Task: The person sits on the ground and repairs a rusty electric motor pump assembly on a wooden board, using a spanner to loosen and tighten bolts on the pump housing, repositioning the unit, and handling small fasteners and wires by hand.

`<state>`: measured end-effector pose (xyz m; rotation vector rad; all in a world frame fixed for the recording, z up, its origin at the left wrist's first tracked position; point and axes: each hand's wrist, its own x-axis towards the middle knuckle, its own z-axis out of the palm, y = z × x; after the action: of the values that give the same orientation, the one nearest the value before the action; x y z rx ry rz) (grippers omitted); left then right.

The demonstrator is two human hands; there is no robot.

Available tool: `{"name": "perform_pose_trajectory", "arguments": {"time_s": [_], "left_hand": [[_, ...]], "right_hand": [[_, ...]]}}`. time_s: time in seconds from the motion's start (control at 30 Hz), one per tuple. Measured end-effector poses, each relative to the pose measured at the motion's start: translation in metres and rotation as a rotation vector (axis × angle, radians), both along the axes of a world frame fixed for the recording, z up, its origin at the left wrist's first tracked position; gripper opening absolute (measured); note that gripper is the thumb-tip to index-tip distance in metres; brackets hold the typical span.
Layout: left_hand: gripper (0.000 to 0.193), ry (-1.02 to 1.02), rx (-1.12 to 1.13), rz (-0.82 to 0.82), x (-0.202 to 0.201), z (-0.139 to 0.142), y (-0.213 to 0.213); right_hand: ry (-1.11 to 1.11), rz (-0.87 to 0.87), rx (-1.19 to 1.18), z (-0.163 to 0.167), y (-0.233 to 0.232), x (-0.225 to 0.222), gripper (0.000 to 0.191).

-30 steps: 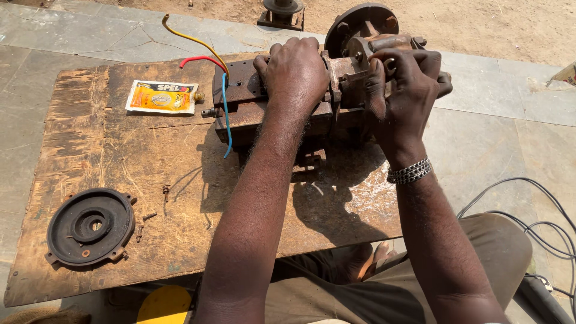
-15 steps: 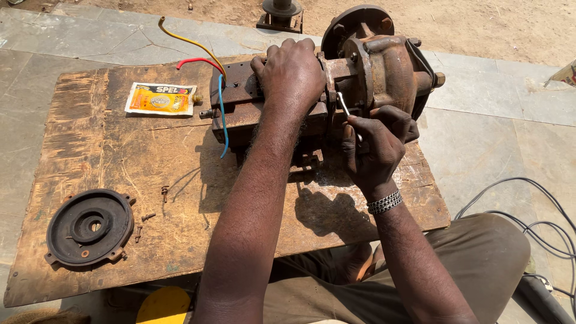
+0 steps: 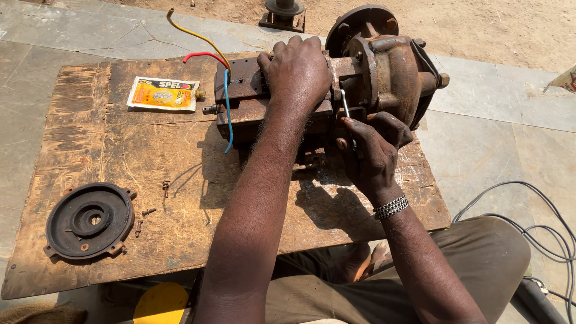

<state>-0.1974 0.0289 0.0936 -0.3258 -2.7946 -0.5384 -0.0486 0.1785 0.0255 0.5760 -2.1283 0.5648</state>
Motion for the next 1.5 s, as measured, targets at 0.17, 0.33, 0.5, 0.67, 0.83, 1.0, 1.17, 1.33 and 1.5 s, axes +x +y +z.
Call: {"name": "perform_pose_trajectory", "arguments": {"time_s": [0.17, 0.33, 0.5, 0.67, 0.83, 1.0, 1.17, 1.33, 1.5], "left_hand": [[0.029, -0.022, 0.013, 0.005, -0.001, -0.001, 0.002], [0.033, 0.027, -0.009, -0.001, -0.002, -0.004, 0.001], [0.032, 0.043, -0.001, -0.008, -0.004, -0.008, 0.003], [0.029, 0.078, -0.040, -0.014, -0.002, -0.009, 0.005], [0.025, 0.001, -0.069, -0.034, 0.003, -0.003, 0.003], [0.028, -0.018, -0.072, -0.022, 0.006, 0.001, 0.003], [0.030, -0.003, -0.090, -0.049, 0.010, 0.002, 0.002], [0.030, 0.011, -0.081, -0.039, 0.010, 0.004, 0.000], [0.029, -0.096, -0.070, -0.033, 0.007, 0.011, 0.000]], "right_hand": [[-0.120, 0.103, -0.080, -0.005, 0.000, 0.000, 0.027], [0.006, -0.021, 0.050, -0.017, 0.004, -0.004, 0.029], [-0.234, 0.055, -0.009, -0.018, 0.023, -0.008, 0.041], [0.122, -0.106, 0.369, -0.005, 0.033, -0.015, 0.034], [-0.024, 0.039, 0.105, 0.017, 0.023, -0.016, 0.044], [-0.152, 0.144, -0.058, 0.049, 0.021, -0.031, 0.051], [-0.314, -0.067, -0.045, 0.078, 0.005, -0.075, 0.049], [-0.439, -0.088, 0.089, 0.102, 0.010, -0.090, 0.045], [-0.335, -0.069, 0.046, 0.091, 0.017, -0.082, 0.046]]}}
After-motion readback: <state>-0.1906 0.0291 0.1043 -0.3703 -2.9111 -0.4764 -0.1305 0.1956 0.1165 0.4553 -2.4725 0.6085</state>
